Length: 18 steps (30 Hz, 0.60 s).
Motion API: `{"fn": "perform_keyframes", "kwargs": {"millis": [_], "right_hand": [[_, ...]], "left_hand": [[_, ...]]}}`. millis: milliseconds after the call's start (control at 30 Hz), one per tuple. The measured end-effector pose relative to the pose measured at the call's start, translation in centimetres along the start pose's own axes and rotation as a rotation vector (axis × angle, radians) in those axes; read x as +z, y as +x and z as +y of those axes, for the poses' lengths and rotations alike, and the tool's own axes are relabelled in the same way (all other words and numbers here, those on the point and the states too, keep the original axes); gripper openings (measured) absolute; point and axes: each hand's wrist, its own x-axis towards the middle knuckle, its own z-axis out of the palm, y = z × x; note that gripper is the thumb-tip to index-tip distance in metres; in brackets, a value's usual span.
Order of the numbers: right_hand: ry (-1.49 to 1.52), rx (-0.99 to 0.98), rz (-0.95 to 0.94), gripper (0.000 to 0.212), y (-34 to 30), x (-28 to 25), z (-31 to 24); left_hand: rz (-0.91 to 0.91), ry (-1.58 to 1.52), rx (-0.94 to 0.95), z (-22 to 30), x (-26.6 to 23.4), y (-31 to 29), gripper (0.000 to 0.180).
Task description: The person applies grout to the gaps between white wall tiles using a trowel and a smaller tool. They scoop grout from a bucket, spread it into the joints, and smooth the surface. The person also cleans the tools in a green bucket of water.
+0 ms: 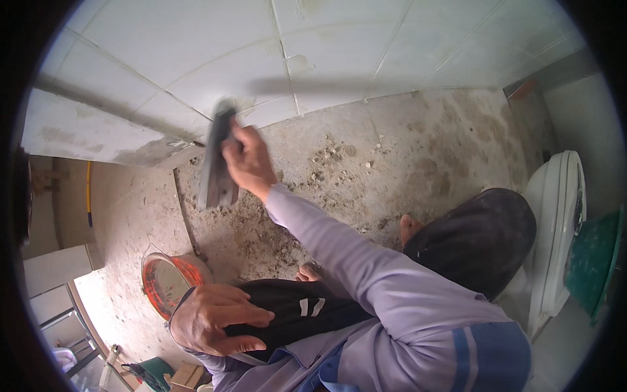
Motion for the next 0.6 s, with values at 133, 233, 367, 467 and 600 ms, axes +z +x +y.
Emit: {"fn": "perform_keyframes", "kwargs": {"millis": [133, 233, 367, 467, 600], "right_hand": [[0.202, -0.064, 0.491, 0.058, 3.3, -5.3, -1.5], [0.031, -0.074, 0.471, 0.063, 5.3, -3.5, -3.9], [-0.207, -0.202, -0.046, 0.056, 1.8, -0.9, -2.6], [0.120, -0.188, 0.228, 0.060, 0.9, -2.6, -2.4], [-0.060, -0.244, 0.536, 0.066, 4.9, -4.2, -4.5]], "left_hand": [[-0.016, -0.011, -0.007, 0.1, -0.1, -0.6, 0.038], [-0.017, -0.007, 0.014, 0.0, -0.3, 0.1, 0.038], [-0.018, -0.011, 0.032, -0.4, -0.2, 0.4, 0.037], [-0.034, 0.017, -0.008, 0.1, -0.2, -0.2, 0.037], [-0.033, -0.009, -0.011, 0.3, -0.3, -0.4, 0.037]]}}
